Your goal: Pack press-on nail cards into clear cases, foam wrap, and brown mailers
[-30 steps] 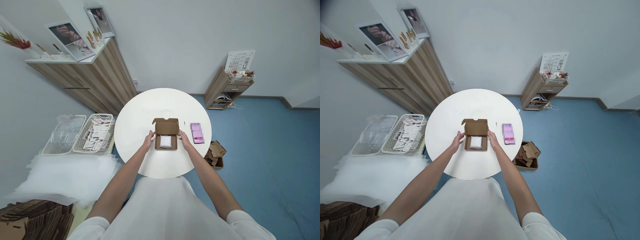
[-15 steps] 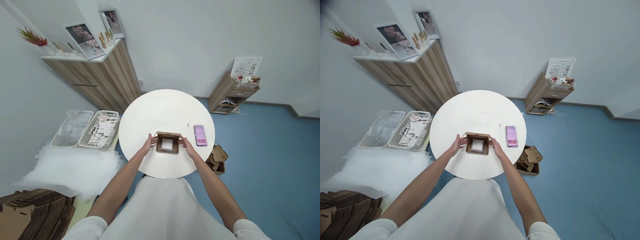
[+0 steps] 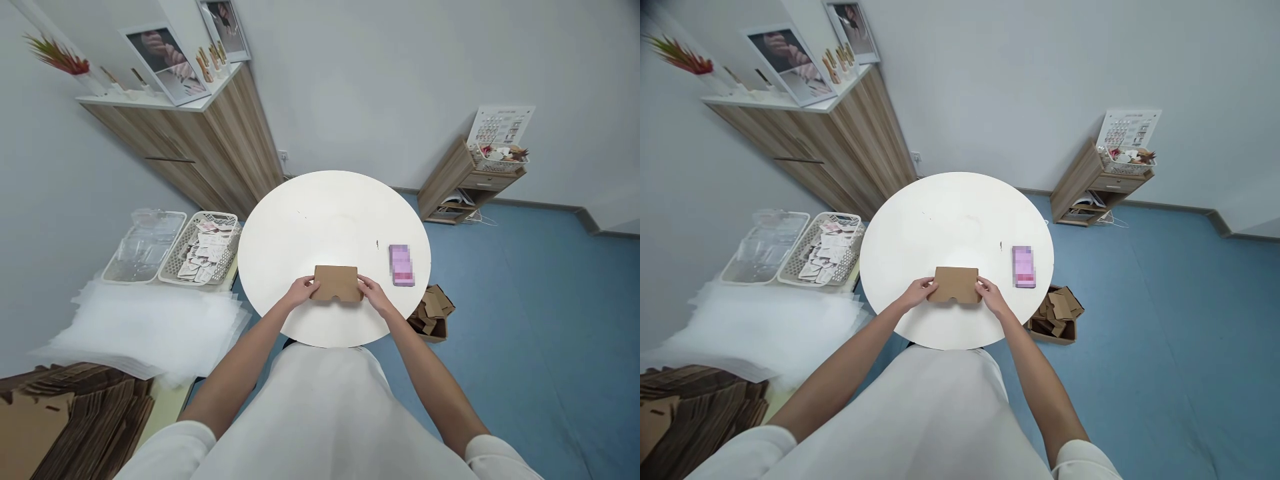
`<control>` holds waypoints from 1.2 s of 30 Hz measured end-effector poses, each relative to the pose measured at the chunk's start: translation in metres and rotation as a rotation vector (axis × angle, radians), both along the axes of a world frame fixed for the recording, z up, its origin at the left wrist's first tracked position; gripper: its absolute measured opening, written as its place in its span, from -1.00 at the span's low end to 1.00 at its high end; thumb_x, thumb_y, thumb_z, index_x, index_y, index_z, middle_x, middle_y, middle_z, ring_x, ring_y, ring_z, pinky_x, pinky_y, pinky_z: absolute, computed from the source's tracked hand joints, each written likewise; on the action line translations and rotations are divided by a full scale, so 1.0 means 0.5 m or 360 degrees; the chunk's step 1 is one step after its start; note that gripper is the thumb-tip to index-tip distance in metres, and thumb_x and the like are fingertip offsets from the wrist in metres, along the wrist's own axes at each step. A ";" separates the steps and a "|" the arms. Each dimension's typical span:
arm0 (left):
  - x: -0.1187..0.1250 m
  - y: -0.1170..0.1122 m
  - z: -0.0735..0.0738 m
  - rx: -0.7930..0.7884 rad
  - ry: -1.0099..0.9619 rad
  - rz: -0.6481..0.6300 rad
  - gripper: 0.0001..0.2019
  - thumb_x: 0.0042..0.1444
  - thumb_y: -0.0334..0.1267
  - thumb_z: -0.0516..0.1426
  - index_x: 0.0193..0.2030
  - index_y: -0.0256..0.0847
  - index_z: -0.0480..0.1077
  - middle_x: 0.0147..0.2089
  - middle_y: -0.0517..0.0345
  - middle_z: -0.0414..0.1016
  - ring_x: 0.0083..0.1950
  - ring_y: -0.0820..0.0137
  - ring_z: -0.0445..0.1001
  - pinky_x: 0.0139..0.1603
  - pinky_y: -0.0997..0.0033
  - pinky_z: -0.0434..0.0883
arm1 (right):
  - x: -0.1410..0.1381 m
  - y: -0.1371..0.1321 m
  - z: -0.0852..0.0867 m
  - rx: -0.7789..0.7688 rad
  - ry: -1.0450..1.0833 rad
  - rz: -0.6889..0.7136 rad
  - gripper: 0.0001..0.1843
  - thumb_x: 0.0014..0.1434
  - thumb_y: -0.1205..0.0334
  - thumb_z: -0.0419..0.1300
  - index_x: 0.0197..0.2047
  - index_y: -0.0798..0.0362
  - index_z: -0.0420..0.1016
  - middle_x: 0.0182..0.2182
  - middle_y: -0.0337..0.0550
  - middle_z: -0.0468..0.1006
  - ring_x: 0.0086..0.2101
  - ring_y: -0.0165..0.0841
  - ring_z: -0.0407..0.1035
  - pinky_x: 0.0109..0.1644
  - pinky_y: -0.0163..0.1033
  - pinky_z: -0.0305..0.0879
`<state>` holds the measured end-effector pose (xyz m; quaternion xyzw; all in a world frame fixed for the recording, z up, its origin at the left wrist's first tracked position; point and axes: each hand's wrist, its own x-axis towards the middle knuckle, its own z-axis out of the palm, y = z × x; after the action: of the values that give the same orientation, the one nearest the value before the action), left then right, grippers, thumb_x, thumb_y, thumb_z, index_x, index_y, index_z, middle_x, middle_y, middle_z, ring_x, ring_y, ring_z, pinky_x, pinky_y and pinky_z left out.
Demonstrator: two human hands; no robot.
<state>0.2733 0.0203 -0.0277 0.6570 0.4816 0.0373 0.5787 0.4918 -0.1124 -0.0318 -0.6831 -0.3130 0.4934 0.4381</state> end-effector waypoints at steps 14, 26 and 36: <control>0.017 -0.045 -0.038 0.0407 0.0636 0.0079 -0.51 -0.04 -0.07 0.04 0.05 -0.14 0.13 -0.05 0.00 0.38 0.00 0.19 0.32 -0.03 0.14 0.18 | -0.035 -0.013 -0.058 -0.0329 -0.0587 -0.0050 -0.42 -0.04 0.10 0.09 0.08 0.02 0.18 -0.39 -0.20 0.44 -0.30 -0.31 0.34 -0.21 -0.23 0.19; -0.031 -0.087 -0.041 0.0663 0.0278 -0.0093 -0.45 -0.07 -0.24 0.04 0.14 -0.11 0.08 0.17 0.04 0.18 0.19 0.19 0.12 0.14 0.15 0.09 | -0.061 -0.075 -0.054 0.0000 -0.0933 0.0164 -0.41 -0.05 0.16 0.12 0.09 0.01 0.15 0.00 -0.06 0.31 0.01 -0.20 0.17 0.07 -0.05 0.08; -0.025 -0.082 -0.015 0.0691 0.0092 -0.0118 -0.31 -0.15 -0.30 0.09 0.20 -0.08 0.01 0.03 0.05 0.25 0.07 0.24 0.24 0.07 0.25 0.20 | -0.049 -0.062 -0.023 0.0173 -0.0642 0.0176 -0.37 -0.06 0.12 0.16 0.12 -0.05 0.15 -0.06 -0.08 0.31 -0.03 -0.22 0.20 0.07 -0.05 0.11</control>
<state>0.2606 -0.0209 -0.0352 0.7844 0.4542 0.0998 0.4105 0.4675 -0.1436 -0.0435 -0.7252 -0.4575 0.3523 0.3751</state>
